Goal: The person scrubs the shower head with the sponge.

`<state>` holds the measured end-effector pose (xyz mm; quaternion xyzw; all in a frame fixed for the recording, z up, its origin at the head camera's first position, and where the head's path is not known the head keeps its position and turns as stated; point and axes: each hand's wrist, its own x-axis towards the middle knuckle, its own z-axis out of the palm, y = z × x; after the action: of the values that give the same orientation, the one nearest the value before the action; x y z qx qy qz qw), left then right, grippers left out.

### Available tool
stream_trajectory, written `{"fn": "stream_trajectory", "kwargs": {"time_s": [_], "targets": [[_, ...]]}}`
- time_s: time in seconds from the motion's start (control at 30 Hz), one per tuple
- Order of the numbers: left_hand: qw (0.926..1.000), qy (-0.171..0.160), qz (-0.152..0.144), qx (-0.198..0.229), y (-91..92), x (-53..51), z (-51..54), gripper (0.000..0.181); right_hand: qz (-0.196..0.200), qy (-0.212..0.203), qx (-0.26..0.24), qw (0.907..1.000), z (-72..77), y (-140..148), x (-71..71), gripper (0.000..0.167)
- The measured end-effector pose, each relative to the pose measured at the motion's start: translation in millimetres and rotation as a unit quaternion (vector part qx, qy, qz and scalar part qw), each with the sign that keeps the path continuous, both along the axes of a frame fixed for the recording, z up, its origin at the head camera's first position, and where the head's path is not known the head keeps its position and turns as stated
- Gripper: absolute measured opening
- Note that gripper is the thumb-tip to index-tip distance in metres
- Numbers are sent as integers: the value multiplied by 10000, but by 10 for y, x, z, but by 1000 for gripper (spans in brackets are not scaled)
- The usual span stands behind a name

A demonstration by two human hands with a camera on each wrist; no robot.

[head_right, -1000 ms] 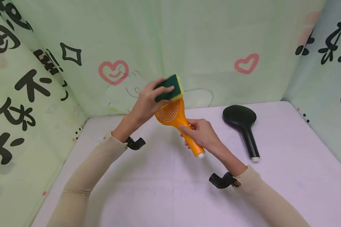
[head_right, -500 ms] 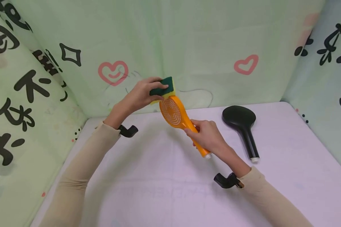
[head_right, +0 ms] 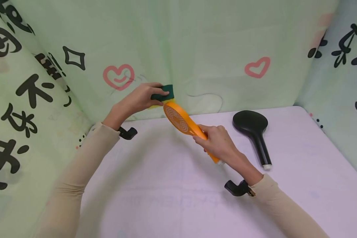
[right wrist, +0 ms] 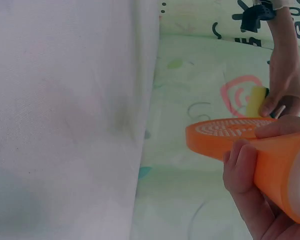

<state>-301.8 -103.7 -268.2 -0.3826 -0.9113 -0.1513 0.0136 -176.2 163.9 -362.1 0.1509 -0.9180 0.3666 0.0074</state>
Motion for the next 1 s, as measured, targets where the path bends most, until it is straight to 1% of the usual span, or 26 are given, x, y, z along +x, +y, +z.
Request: {"fn": "stream_trajectory", "kwargs": {"time_s": [0.07,0.13,0.2,0.23,0.27,0.3,0.37,0.43,0.47,0.5,0.53,0.6,0.67,0.7,0.73,0.8,0.83,0.9,0.97,1.0], "targets": [[9999,-51,-76,86,-102,-39,-12,44,117,77,13,9999,13,-13,8,45],[9993,-153,-121,320,-148,-33,-3,44,194,143,9,9997,25,-34,3,43],[9977,-209,-169,624,-128,19,22,43,243,183,30,9995,34,-60,-20,41],[9974,-194,-212,668,-92,63,46,43,264,197,40,9994,38,-75,-34,40],[9974,-156,-290,640,-41,114,70,43,279,200,50,9994,42,-89,-50,39],[9978,-71,-414,511,22,168,94,43,281,175,53,9994,44,-104,-65,39],[9979,141,-630,87,160,271,134,44,292,96,50,9995,51,-122,-88,41],[9959,311,-815,-254,273,330,153,45,245,-11,1,9997,47,-114,-90,43],[9956,343,-824,-297,304,338,153,46,194,-57,-21,9998,41,-99,-84,45],[9962,348,-750,-288,314,332,148,46,142,-91,-43,9998,35,-78,-73,47],[9976,266,-612,-193,301,310,138,46,98,-114,-71,9999,29,-55,-62,48],[9993,30,-340,143,224,240,105,46,6,-124,-97,9999,12,-6,-35,49],[9987,-218,-93,460,115,173,60,46,-32,-158,-111,9998,5,29,-12,50],[9981,-255,-24,553,66,151,29,46,-3,-188,-145,9997,3,37,-2,51],[9975,-249,-49,656,42,138,-2,46,14,-234,-184,9996,1,44,10,51],[9972,-80,-219,714,56,172,-37,46,56,-306,-227,9993,5,44,18,52],[9977,94,-320,596,104,217,-45,46,66,-344,-233,9991,9,37,10,52],[9972,473,-553,190,254,343,-34,45,67,-362,-231,9991,20,17,-23,53],[9936,777,-760,-299,417,457,-4,45,6,-398,-216,9990,35,3,-69,55],[9909,909,-831,-541,484,491,6,45,-30,-427,-231,9988,40,2,-89,56]]}}
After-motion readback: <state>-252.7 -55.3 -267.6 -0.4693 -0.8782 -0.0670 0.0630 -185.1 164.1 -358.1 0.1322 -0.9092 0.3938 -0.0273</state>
